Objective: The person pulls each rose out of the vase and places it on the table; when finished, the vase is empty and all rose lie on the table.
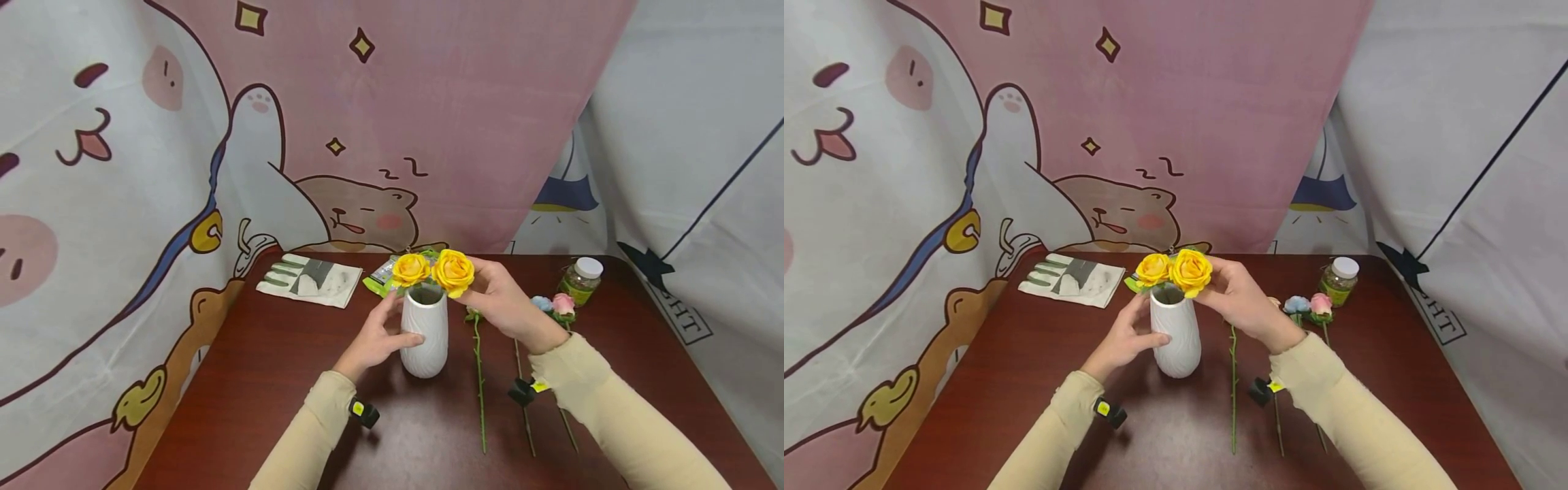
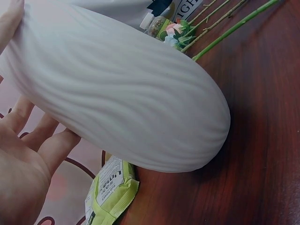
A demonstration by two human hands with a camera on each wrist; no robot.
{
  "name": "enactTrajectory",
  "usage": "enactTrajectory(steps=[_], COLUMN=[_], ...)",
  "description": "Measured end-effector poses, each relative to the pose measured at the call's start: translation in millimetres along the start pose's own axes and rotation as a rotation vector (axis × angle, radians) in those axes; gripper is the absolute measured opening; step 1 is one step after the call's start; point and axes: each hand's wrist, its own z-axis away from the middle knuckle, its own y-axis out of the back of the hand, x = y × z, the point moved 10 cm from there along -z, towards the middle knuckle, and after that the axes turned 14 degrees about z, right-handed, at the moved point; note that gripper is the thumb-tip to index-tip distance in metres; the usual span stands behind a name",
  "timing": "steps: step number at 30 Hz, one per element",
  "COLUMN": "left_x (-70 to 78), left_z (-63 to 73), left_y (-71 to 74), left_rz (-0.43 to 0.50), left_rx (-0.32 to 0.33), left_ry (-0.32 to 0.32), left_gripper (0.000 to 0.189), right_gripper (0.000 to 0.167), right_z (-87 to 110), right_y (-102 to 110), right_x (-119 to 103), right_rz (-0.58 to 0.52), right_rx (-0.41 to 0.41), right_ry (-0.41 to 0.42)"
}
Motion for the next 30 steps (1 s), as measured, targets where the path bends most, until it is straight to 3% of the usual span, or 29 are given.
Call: enactTrajectory(steps=[8,16,30], left_x=[1.0,4.0,3.5], left_z=[-0.6,-0.9,-2.1], left_y=[-0.3,-2.2,-2.6], left_rz=[0.002,0.015,0.012], left_rx=[-0.002,-0.013,-0.022], left_ry=[-0.021,-0.056,-0.062], left_gripper=[0.081,0.081,0.081], right_gripper=[0.045,0.038,0.033], right_z=[-0.8,-6.4,-11.0], right_y=[12,21,34], right_x=[-2,-8,-21], right_rz=[-0.108,-0.137,-0.177], right_rx=[0.093,0.149,0.179], right_ry=[-0.006,0.003,0.007])
